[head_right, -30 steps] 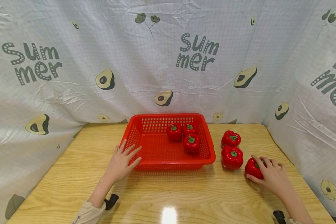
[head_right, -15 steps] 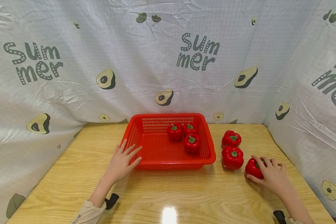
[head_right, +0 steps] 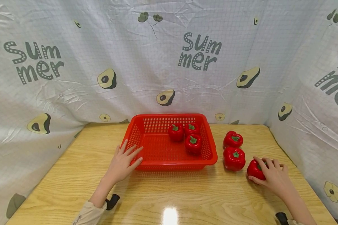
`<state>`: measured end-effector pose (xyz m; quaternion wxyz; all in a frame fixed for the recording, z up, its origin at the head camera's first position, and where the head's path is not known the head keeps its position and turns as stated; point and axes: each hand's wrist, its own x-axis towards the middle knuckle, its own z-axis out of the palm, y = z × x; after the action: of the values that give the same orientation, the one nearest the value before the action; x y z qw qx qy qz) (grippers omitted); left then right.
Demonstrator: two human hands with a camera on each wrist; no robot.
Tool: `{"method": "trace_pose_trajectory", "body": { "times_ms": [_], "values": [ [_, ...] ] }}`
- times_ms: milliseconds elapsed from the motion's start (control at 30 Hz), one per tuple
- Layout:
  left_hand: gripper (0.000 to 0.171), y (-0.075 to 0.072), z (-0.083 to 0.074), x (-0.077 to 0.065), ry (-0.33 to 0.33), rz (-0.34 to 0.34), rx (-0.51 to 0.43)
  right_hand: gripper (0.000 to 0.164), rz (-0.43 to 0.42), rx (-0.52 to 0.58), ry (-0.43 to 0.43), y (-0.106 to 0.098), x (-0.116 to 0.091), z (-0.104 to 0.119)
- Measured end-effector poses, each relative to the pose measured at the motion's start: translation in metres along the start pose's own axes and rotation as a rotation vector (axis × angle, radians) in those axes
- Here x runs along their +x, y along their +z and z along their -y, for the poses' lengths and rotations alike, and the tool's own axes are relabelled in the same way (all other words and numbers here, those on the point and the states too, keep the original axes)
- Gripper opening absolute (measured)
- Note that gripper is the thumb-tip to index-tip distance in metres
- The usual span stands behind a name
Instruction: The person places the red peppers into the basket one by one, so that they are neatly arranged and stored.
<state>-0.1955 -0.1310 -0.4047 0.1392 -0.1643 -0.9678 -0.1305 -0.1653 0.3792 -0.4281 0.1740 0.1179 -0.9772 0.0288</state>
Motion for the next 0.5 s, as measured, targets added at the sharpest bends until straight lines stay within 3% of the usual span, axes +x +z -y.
{"method": "trace_pose_trajectory", "body": {
  "times_ms": [500],
  "values": [
    [0.048,0.0,0.0005,0.0001,-0.005,0.0,-0.018,0.072,-0.022,-0.009,-0.032,-0.0038,-0.0024,-0.0007]
  ]
}}
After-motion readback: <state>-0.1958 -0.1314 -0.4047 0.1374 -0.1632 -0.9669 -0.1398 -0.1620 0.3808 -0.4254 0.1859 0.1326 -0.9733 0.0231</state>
